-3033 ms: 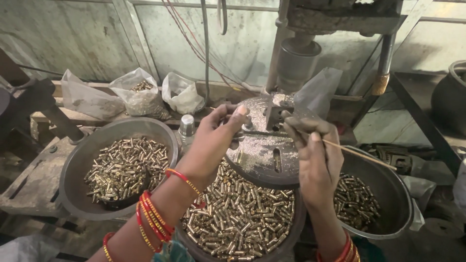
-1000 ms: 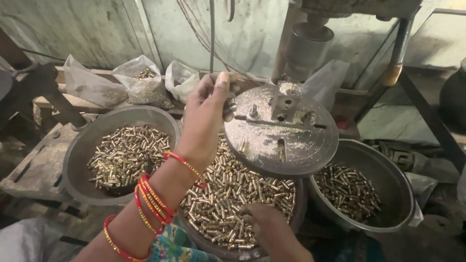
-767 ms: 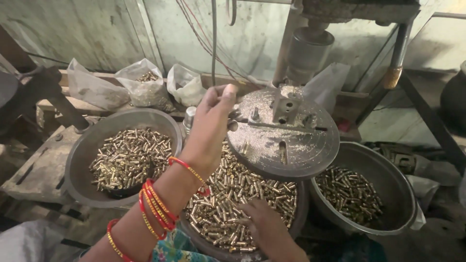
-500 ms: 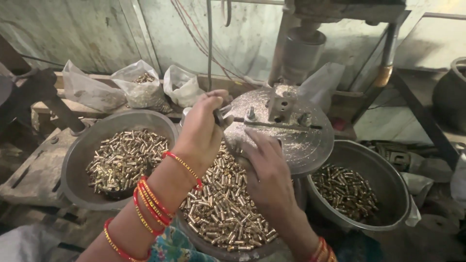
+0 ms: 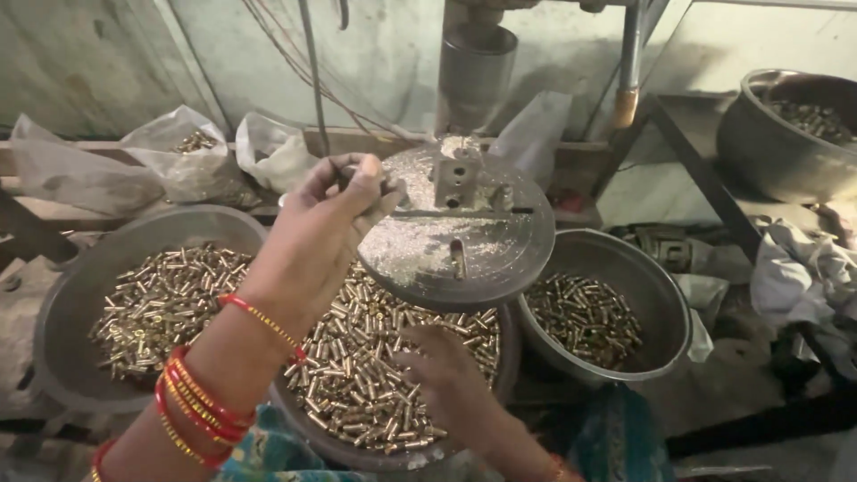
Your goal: The worker is loading small brass components into a circular metal fixture on a machine for processing.
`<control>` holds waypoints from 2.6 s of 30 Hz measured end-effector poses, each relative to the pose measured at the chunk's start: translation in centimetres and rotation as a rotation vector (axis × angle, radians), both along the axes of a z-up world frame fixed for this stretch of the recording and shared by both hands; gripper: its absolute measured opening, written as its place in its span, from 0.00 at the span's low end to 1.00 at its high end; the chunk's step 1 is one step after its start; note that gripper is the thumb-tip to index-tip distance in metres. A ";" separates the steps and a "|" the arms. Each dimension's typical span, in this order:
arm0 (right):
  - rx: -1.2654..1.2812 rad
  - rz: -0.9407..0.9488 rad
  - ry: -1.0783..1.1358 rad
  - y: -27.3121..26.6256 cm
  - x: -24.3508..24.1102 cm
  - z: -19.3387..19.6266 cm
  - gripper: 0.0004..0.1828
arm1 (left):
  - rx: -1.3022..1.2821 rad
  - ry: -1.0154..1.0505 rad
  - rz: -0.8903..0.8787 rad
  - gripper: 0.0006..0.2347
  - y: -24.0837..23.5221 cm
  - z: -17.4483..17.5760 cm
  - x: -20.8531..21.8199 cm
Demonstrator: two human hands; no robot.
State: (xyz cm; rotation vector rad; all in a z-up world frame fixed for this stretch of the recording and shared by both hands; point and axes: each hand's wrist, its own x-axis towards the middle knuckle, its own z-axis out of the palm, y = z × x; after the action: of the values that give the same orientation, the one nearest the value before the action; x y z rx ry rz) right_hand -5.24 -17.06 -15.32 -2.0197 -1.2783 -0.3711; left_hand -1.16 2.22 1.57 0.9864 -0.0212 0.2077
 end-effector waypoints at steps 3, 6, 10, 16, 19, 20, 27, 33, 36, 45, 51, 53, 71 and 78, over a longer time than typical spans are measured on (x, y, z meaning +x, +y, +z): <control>0.147 -0.270 0.294 -5.1 1.9 -3.0 0.24 | 0.044 0.131 -0.050 0.06 -0.4 1.6 -1.3; -0.151 -0.669 0.312 -13.5 6.4 -3.1 0.20 | 0.230 0.155 0.017 0.07 -1.2 2.6 -2.0; -0.563 -0.871 0.628 -24.3 14.9 -10.9 0.33 | 0.292 0.139 0.018 0.08 -1.5 3.2 -2.9; -0.663 -0.711 0.640 -28.5 20.9 -17.2 0.38 | 0.350 0.147 0.000 0.09 -1.4 3.1 -3.0; -0.712 -0.630 0.637 -28.4 23.1 -19.1 0.41 | 0.403 0.119 0.009 0.10 -1.6 3.2 -2.7; -0.726 -0.603 0.637 -28.3 23.5 -19.7 0.42 | 0.441 0.183 0.038 0.11 -1.8 3.4 -2.7; -0.805 -0.416 0.629 -28.2 25.4 -22.3 0.48 | 0.555 0.094 0.048 0.12 -3.2 3.3 -2.1; -0.830 -0.365 0.756 -26.1 24.0 -17.7 0.45 | 0.518 -0.048 -0.030 0.08 -4.8 -0.3 0.3; -0.861 -0.327 0.844 -27.4 24.5 -18.9 0.30 | 0.633 -0.013 -0.017 0.08 -5.1 0.6 -0.2; 0.019 -0.545 1.281 -25.1 17.2 -7.0 0.18 | 0.828 -0.044 0.062 0.08 -4.3 0.4 -0.5; 0.342 -0.644 1.346 -25.3 17.6 -6.4 0.16 | 0.780 0.007 0.019 0.09 -4.3 0.8 -0.6; 0.486 -0.621 1.395 -24.2 16.9 -5.3 0.17 | 0.856 -0.041 0.044 0.10 -4.4 0.7 -0.5; 0.375 -0.773 0.784 -20.0 15.6 -1.0 0.14 | 0.990 -0.156 0.004 0.12 -3.8 1.4 -1.4; 0.958 -0.370 0.887 -15.1 10.3 8.0 0.10 | 0.733 -0.033 -0.303 0.11 -4.2 1.0 -0.8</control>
State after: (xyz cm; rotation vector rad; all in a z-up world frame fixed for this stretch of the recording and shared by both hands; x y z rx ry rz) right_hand 5.08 -32.12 -7.34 -1.2757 -0.0912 -0.1519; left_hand -2.00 -2.01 2.60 1.6914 -0.2917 -0.0763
